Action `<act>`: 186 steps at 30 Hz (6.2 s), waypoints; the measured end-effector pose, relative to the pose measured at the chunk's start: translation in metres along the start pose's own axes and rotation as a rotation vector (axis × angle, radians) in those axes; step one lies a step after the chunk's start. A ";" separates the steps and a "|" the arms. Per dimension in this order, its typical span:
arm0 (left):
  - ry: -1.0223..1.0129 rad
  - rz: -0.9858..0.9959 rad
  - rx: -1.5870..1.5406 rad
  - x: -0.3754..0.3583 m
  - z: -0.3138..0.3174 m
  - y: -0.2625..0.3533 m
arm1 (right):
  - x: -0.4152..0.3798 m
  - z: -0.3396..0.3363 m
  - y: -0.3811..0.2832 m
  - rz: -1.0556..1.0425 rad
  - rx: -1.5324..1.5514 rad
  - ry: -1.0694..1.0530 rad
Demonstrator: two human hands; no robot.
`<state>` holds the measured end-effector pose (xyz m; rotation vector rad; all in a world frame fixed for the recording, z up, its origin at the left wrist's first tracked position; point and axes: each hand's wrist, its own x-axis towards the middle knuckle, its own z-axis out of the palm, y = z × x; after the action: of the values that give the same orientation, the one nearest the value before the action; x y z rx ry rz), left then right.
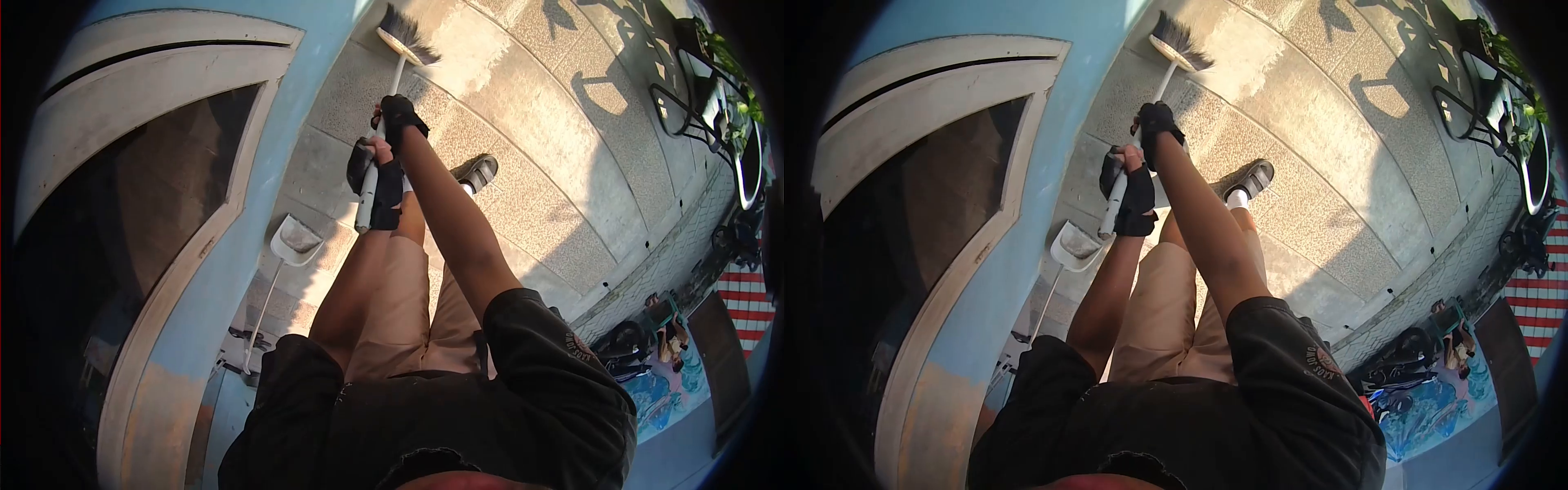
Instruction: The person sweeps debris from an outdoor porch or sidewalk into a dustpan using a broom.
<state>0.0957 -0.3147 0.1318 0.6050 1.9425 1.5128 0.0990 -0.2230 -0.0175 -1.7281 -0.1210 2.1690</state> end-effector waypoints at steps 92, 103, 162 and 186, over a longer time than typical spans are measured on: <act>-0.182 0.226 -0.226 -0.395 -0.374 -0.033 | -0.301 -0.155 0.451 0.079 0.419 -0.107; -0.267 -0.179 -0.156 -0.299 -0.390 -0.110 | -0.194 -0.094 0.462 0.094 0.625 0.157; 0.176 0.075 0.105 -0.208 -0.397 -0.136 | -0.080 0.018 0.454 -0.350 -0.973 -0.311; 0.887 -0.974 -0.128 -0.332 -0.691 -0.252 | -0.330 -0.045 0.441 -0.247 -0.324 0.298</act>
<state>-0.1451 -1.0826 0.0665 -1.1243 2.1433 1.2580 0.1025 -0.7495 0.1497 -2.0648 -0.6008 1.7665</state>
